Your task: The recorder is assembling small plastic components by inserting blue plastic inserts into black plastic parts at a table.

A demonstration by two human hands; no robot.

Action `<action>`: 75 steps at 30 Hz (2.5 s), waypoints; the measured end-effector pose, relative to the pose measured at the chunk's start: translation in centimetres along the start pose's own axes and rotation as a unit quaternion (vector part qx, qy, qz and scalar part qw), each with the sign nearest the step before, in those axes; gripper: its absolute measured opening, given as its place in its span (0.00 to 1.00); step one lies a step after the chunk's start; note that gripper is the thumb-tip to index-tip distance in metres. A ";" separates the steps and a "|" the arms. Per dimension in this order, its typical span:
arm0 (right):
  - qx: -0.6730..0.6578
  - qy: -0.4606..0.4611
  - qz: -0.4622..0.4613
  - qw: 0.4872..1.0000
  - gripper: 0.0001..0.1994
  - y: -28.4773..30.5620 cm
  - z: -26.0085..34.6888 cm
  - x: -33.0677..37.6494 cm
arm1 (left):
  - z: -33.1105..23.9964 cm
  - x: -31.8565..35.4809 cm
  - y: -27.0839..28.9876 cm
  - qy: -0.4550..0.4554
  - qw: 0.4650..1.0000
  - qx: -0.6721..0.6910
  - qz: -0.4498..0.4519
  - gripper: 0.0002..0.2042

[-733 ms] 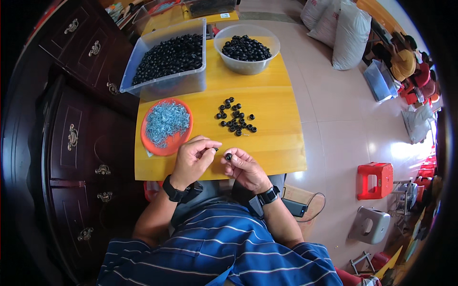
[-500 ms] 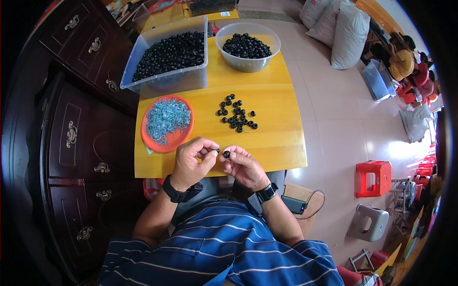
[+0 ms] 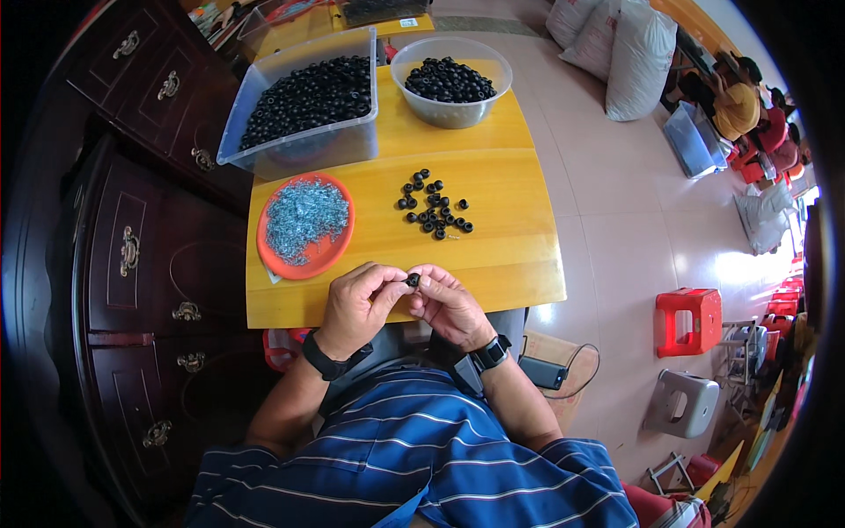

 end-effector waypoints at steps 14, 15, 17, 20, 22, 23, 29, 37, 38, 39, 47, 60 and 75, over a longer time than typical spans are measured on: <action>-0.005 0.002 -0.009 1.000 0.08 0.3 -0.3 -0.1 | -0.7 0.1 -0.2 -0.038 0.998 -0.037 -0.021 0.04; -0.006 0.003 -0.010 1.000 0.08 0.3 -0.3 -0.1 | -0.7 0.0 -0.3 -0.044 0.998 -0.048 -0.015 0.04; -0.003 0.004 -0.013 1.000 0.08 0.2 -0.3 -0.1 | -0.9 0.0 -0.2 -0.038 0.998 -0.048 -0.010 0.04; -0.004 0.005 -0.009 1.000 0.07 0.5 -0.4 -0.1 | -0.3 0.2 -0.3 -0.012 0.999 -0.031 0.005 0.05; 0.005 0.000 -0.010 1.000 0.07 0.5 -0.3 0.0 | 0.5 0.3 -0.2 0.007 1.000 -0.014 0.018 0.05; 0.015 -0.005 -0.010 1.000 0.07 0.5 -0.3 0.1 | 0.9 0.3 -0.2 0.026 0.999 0.021 0.032 0.06; 0.072 -0.036 0.002 0.997 0.09 0.3 -0.4 0.4 | 1.1 0.3 -0.8 0.067 0.980 0.155 0.104 0.13; 0.140 -0.057 -0.017 0.988 0.11 0.0 -0.6 0.5 | -0.2 0.6 -0.6 -0.067 0.988 -0.058 0.123 0.19; 0.146 -0.053 -0.021 0.988 0.12 0.0 -0.6 0.5 | -0.6 0.6 -0.6 -0.093 0.983 -0.103 0.117 0.18; 0.146 -0.053 -0.021 0.988 0.12 -0.3 -0.6 0.5 | -0.9 0.6 -0.6 -0.118 0.976 -0.148 0.109 0.17; 0.157 -0.049 -0.036 0.986 0.13 -0.4 -0.7 0.5 | -1.3 0.4 -0.7 -0.121 0.974 -0.165 0.101 0.14; 0.131 -0.048 -0.024 0.990 0.13 -1.2 -0.4 0.7 | -1.8 0.2 0.3 -0.129 0.986 -0.088 0.057 0.10; 0.150 -0.051 -0.005 0.987 0.12 -2.4 0.6 0.5 | -2.4 0.0 1.0 -0.153 0.984 -0.073 0.050 0.11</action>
Point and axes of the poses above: each hand's wrist, its own x-axis away from the middle knuckle, its own y-axis out of the back of the hand, z = x × y, the point moved 7 cm from there along -x, towards the middle knuckle, and after that the axes turned 3 degrees about y, right-handed, at the moved point
